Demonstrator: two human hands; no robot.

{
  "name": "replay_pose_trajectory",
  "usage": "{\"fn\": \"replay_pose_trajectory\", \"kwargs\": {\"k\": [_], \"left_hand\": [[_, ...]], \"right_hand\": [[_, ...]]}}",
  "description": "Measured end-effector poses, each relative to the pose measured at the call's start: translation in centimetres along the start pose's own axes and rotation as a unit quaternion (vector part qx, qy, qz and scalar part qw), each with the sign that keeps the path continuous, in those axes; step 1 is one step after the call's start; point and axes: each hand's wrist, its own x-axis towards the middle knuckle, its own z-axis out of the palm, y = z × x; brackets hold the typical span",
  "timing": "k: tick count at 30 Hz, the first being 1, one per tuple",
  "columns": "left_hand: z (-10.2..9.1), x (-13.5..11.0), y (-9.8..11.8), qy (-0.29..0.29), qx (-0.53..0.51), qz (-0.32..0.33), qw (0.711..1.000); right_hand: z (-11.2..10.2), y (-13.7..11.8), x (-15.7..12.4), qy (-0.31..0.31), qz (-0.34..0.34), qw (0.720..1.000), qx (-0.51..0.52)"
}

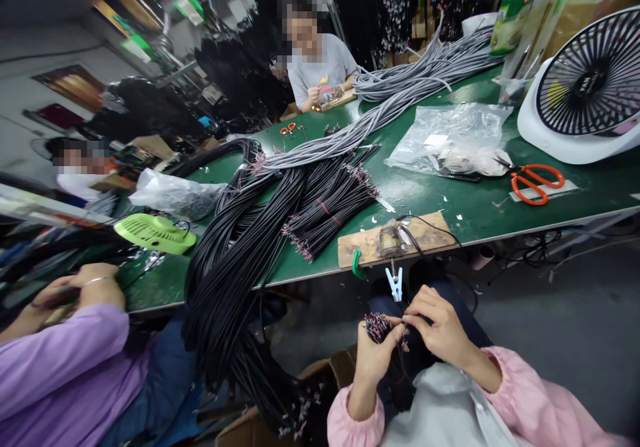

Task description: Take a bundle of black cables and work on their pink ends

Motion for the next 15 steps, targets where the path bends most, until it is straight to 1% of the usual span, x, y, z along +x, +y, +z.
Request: {"fn": "replay_pose_trajectory", "kwargs": {"k": [2, 4, 5, 8, 10, 12, 15], "left_hand": [[-0.2, 0.0, -0.2, -0.017, -0.006, 0.002, 1.0], [-0.2, 0.1, -0.3, -0.032, -0.019, 0.009, 0.999], [-0.2, 0.2, -0.3, -0.037, -0.03, 0.019, 0.999], [0.0, 0.5, -0.1, -0.036, -0.04, 0.079, 0.995], [0.1, 0.7, 0.2, -0.026, -0.004, 0.117, 0.993], [0.1, 0.7, 0.5, -0.01, 0.047, 0.133, 0.99], [0.1, 0.7, 1.2, 0.023, 0.096, 0.153, 0.983]], "right_hand": [[0.1, 0.6, -0.1, -0.036, 0.057, 0.991, 0.116], [0.4, 1.2, -0.1, -0.079, 0.111, 0.961, 0.241], [0.6, 1.5, -0.2, -0.095, 0.128, 0.946, 0.284], [1.3, 2.1, -0.2, -0.113, 0.163, 0.917, 0.347], [1.5, 2.4, 0.1, -0.114, 0.191, 0.899, 0.378], [1.6, 2.6, 0.8, -0.1, 0.213, 0.887, 0.397], [1.5, 2.8, 2.5, -0.056, 0.229, 0.879, 0.415]]}}
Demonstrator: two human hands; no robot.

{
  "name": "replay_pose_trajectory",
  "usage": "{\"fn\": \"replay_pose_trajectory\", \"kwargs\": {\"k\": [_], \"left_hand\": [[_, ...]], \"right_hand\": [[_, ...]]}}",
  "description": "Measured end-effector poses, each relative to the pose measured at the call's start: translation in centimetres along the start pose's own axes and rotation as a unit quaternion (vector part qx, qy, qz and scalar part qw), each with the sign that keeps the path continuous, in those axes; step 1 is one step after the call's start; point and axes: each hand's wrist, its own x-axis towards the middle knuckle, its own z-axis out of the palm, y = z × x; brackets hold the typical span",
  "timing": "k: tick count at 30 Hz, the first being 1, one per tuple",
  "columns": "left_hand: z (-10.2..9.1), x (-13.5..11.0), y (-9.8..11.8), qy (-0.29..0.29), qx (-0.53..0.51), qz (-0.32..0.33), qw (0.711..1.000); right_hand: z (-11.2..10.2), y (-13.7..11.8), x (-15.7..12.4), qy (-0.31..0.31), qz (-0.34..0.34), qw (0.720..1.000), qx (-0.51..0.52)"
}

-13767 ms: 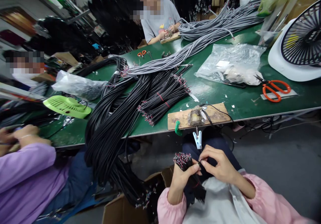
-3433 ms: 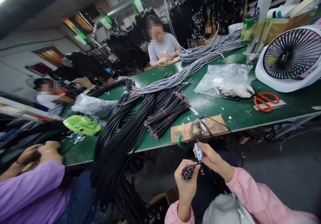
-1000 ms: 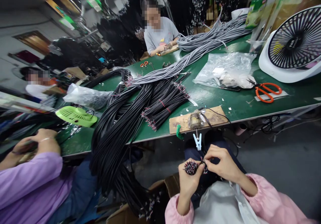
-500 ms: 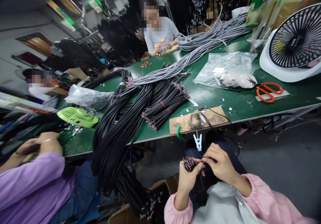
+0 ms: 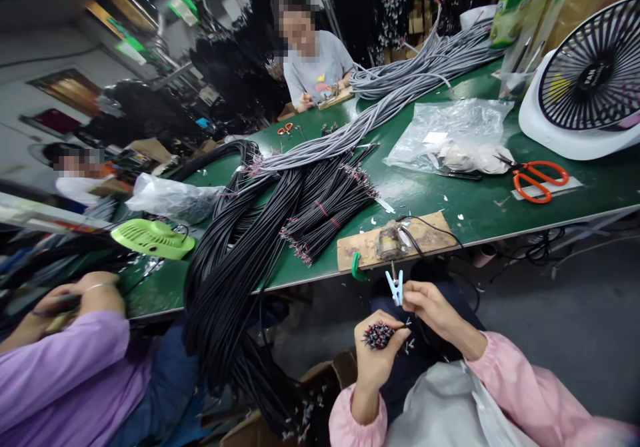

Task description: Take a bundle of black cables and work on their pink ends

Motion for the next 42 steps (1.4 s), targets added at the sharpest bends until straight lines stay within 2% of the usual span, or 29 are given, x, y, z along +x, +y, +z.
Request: {"fn": "replay_pose_trajectory", "kwargs": {"k": [6, 9, 16, 25, 32, 36, 39, 42], "left_hand": [[-0.3, 0.4, 0.5, 0.051, 0.019, 0.051, 0.997], [-0.3, 0.7, 0.4, 0.065, 0.034, 0.053, 0.996], [0.0, 1.1, 0.0, 0.057, 0.059, 0.035, 0.996], [0.3, 1.5, 0.1, 0.048, 0.046, 0.009, 0.998], [0.0, 1.1, 0.0, 0.037, 0.064, 0.0, 0.997], [-0.5, 0.6, -0.1, -0.007, 0.065, -0.005, 0.998], [-0.7, -0.1, -0.6, -0.046, 0.051, -0.063, 0.996], [-0.2, -0.7, -1.5, -0.025, 0.02, -0.124, 0.992]], "right_hand": [[1.1, -0.5, 2.2, -0.018, 0.029, 0.998, 0.059], [1.3, 0.0, 2.5, 0.002, 0.023, 0.996, 0.085], [1.3, 0.3, 2.8, 0.024, 0.013, 0.995, 0.099], [1.1, 0.4, 2.6, -0.004, 0.038, 0.995, 0.092], [-1.5, 1.9, 1.1, 0.023, 0.039, 0.999, 0.016], [-2.5, 1.9, -0.4, 0.028, 0.017, 0.996, -0.079], [-2.1, 1.2, -1.4, 0.013, 0.004, 0.991, -0.136], [-0.9, 0.1, -2.2, -0.024, -0.009, 0.983, -0.184]]}}
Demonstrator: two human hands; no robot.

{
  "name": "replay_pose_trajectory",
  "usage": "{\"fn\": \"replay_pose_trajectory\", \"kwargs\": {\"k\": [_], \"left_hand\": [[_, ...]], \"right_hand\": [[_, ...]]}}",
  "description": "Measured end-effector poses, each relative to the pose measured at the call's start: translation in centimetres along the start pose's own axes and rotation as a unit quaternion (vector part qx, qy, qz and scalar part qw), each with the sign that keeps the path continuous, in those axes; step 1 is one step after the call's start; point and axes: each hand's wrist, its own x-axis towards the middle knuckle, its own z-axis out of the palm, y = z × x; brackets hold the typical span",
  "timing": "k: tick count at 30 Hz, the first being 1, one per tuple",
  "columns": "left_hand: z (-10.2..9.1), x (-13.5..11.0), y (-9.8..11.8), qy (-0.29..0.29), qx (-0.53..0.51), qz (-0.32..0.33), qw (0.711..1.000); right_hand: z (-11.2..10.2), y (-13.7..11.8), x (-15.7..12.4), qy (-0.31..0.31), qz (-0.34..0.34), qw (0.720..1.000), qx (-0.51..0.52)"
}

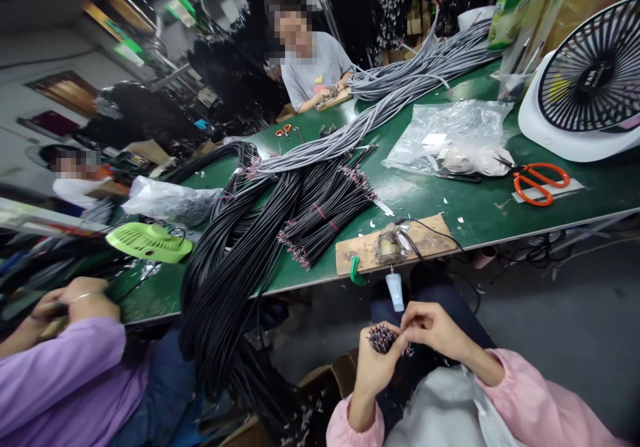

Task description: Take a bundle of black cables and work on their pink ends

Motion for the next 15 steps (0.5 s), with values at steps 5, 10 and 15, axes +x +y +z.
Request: {"fn": "replay_pose_trajectory", "kwargs": {"k": [5, 10, 15], "left_hand": [[0.9, 0.0, -0.9, -0.03, -0.039, -0.014, 0.999], [0.5, -0.2, -1.5, 0.006, -0.047, -0.039, 0.998], [0.5, -0.9, -1.6, 0.051, -0.063, -0.065, 0.995]], "right_hand": [[0.8, -2.1, -0.4, -0.021, -0.064, 0.972, -0.225], [0.4, -1.5, -0.3, 0.016, -0.058, 0.968, -0.243], [-0.1, -1.0, -0.5, 0.017, -0.057, 0.968, -0.243]]}}
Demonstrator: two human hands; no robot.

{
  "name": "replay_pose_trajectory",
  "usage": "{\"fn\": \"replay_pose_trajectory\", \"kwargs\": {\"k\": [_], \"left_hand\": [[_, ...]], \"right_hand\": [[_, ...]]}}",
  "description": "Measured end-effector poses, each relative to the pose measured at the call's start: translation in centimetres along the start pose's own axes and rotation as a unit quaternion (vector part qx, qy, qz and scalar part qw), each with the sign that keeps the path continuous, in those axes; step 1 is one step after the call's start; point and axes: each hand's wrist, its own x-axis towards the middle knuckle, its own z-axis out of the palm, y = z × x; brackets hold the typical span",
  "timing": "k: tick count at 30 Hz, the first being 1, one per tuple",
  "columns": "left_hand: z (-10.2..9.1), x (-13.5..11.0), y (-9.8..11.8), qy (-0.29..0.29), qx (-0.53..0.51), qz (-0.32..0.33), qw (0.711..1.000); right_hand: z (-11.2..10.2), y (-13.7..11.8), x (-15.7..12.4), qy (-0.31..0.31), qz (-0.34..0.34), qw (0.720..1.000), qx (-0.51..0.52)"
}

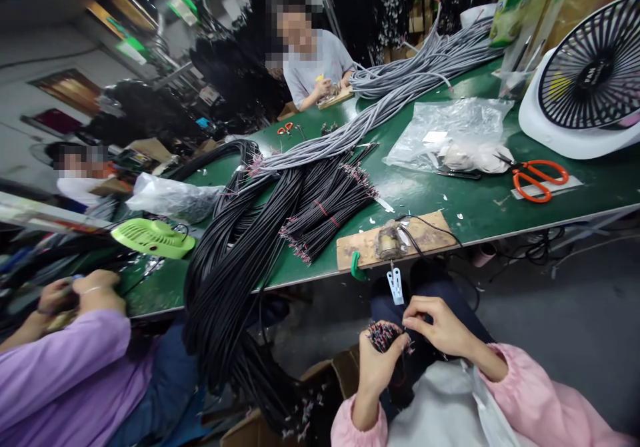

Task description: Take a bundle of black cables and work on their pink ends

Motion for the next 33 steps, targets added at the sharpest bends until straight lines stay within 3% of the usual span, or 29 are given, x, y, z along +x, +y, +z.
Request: {"fn": "replay_pose_trajectory", "kwargs": {"k": [4, 14, 21, 27, 33], "left_hand": [[0.1, -0.5, 0.2, 0.023, 0.016, 0.015, 0.999], [-0.7, -0.6, -0.6, 0.011, -0.028, 0.05, 0.998], [-0.5, -0.4, -0.1, 0.006, -0.009, 0.057, 0.998], [-0.7, -0.3, 0.0, -0.034, 0.052, 0.063, 0.996], [-1.1, -0.2, -1.7, 0.011, 0.024, 0.026, 0.999]], "right_hand": [[-0.2, -0.6, -0.3, 0.004, 0.002, 1.0, -0.006], [0.4, -0.3, -0.9, -0.009, 0.03, 0.999, 0.034], [0.0, -0.8, -0.7, -0.009, -0.018, 0.999, 0.038], [0.2, -0.7, -0.8, 0.008, -0.025, 1.0, 0.008], [0.5, -0.4, -0.6, 0.029, 0.005, 1.0, 0.011]]}}
